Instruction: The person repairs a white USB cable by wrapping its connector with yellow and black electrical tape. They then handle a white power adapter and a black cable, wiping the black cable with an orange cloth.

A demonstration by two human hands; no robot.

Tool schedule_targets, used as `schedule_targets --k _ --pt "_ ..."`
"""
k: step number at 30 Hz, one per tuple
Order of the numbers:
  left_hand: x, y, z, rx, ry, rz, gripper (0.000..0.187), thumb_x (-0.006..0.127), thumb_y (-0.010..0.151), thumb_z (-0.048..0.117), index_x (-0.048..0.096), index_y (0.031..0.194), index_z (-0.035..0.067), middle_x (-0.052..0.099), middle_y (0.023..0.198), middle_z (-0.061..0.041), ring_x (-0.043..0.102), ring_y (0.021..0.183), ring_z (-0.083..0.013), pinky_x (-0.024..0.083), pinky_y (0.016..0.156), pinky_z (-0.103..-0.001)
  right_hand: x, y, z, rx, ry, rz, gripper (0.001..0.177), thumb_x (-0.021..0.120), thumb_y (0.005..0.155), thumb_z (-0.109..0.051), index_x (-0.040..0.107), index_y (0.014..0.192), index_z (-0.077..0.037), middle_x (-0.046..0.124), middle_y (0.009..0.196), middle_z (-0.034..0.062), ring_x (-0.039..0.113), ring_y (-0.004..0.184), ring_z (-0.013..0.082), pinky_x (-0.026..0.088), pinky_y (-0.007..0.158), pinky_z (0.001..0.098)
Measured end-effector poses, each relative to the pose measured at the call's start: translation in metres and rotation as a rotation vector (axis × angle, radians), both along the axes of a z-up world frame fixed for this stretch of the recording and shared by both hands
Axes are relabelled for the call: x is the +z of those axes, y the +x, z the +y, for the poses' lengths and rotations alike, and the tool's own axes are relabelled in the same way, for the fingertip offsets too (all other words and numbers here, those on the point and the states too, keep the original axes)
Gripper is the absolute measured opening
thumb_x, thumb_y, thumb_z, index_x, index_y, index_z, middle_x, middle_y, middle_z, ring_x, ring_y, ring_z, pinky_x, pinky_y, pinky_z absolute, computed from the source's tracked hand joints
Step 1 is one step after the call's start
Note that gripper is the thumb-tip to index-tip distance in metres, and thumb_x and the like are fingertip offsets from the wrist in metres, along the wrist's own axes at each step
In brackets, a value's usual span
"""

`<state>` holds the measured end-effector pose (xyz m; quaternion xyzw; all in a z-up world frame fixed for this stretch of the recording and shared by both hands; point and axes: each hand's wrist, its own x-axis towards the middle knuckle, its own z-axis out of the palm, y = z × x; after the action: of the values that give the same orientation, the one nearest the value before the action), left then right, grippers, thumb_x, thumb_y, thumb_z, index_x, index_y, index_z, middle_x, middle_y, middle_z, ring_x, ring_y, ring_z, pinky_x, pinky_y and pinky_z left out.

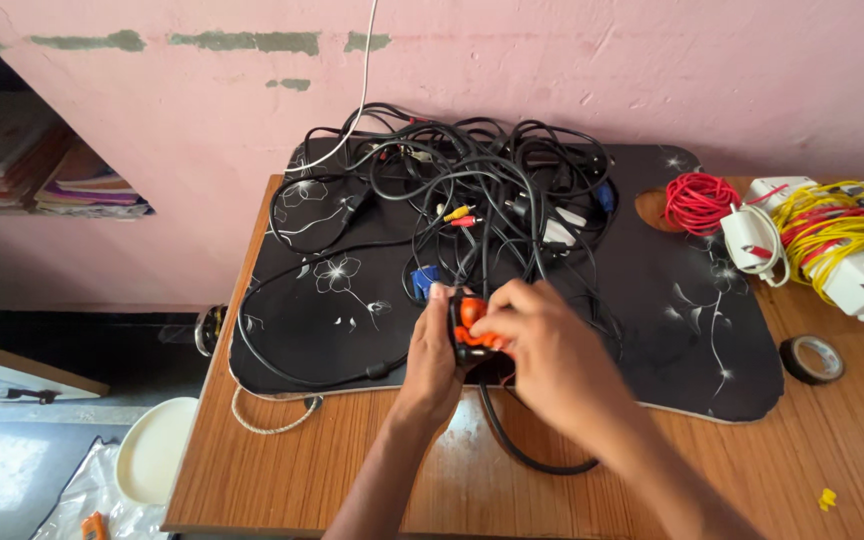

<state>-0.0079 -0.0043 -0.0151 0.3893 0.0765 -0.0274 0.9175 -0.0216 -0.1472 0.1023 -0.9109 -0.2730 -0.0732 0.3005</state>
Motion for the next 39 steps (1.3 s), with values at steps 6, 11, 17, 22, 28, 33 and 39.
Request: schedule_targets --k 6,11,17,22,28,33,39 --pt "0.030 0.004 0.002 -0.098 -0.011 0.037 0.056 0.035 0.100 0.058 0.060 0.111 0.009 0.070 0.093 -0.013 0.075 0.089 -0.0267 0.065 0.084 -0.042 0.024 0.016 -0.009 -0.098 -0.035 -0.309 0.027 0.063 0.073 0.011 0.077 0.084 -0.009 0.069 0.096 0.0012 0.063 0.095 0.0272 0.052 0.083 0.0392" --pt "0.027 0.000 0.007 -0.049 0.005 0.164 0.062 0.034 0.100 0.061 0.058 0.121 0.007 0.070 0.108 -0.009 0.071 0.102 -0.0226 0.062 0.091 -0.046 -0.009 0.009 0.017 0.076 0.093 -0.207 0.030 0.060 0.075 0.015 0.074 0.092 -0.005 0.069 0.102 0.0023 0.065 0.099 0.0250 0.055 0.083 0.0365" --pt "0.024 0.002 0.003 -0.102 0.019 -0.030 0.068 0.033 0.102 0.061 0.059 0.117 0.000 0.071 0.115 -0.016 0.073 0.104 -0.0263 0.063 0.094 -0.045 -0.006 0.022 -0.016 -0.050 -0.100 -0.131 0.033 0.062 0.073 0.013 0.077 0.092 -0.010 0.069 0.101 0.0003 0.064 0.095 0.0245 0.055 0.084 0.0373" --pt "0.006 0.009 0.005 -0.057 -0.009 0.030 0.066 0.035 0.101 0.062 0.059 0.120 0.004 0.069 0.112 -0.013 0.071 0.100 -0.0236 0.060 0.088 -0.046 -0.006 0.011 -0.003 0.098 0.172 -0.207 0.033 0.058 0.079 0.014 0.075 0.099 -0.006 0.068 0.106 0.0068 0.064 0.099 0.0277 0.054 0.084 0.0379" --pt "0.004 0.010 0.002 -0.042 0.046 0.093 0.068 0.036 0.099 0.064 0.060 0.116 0.003 0.069 0.106 -0.013 0.070 0.097 -0.0267 0.061 0.091 -0.049 -0.028 0.023 -0.014 -0.022 0.234 -0.011 0.032 0.054 0.084 0.014 0.070 0.109 -0.001 0.069 0.104 0.0130 0.069 0.093 0.0324 0.054 0.080 0.0393" --pt "0.031 0.015 0.001 0.008 -0.333 0.154 0.078 0.030 0.100 0.064 0.057 0.112 -0.007 0.069 0.107 -0.019 0.069 0.111 -0.0351 0.053 0.100 -0.046 -0.013 0.021 -0.032 -0.146 0.437 -0.194 0.020 0.060 0.091 0.005 0.069 0.109 0.002 0.071 0.105 0.0153 0.073 0.093 0.0316 0.056 0.079 0.0368" --pt "0.025 0.024 0.000 0.063 -0.818 0.045 0.061 0.033 0.110 0.050 0.054 0.117 -0.007 0.061 0.113 -0.024 0.055 0.124 -0.0359 0.043 0.113 -0.050 -0.010 0.011 -0.026 -0.158 0.453 -0.310 0.017 0.076 0.084 -0.008 0.068 0.096 0.002 0.070 0.102 0.0160 0.072 0.091 0.0322 0.056 0.079 0.0374"
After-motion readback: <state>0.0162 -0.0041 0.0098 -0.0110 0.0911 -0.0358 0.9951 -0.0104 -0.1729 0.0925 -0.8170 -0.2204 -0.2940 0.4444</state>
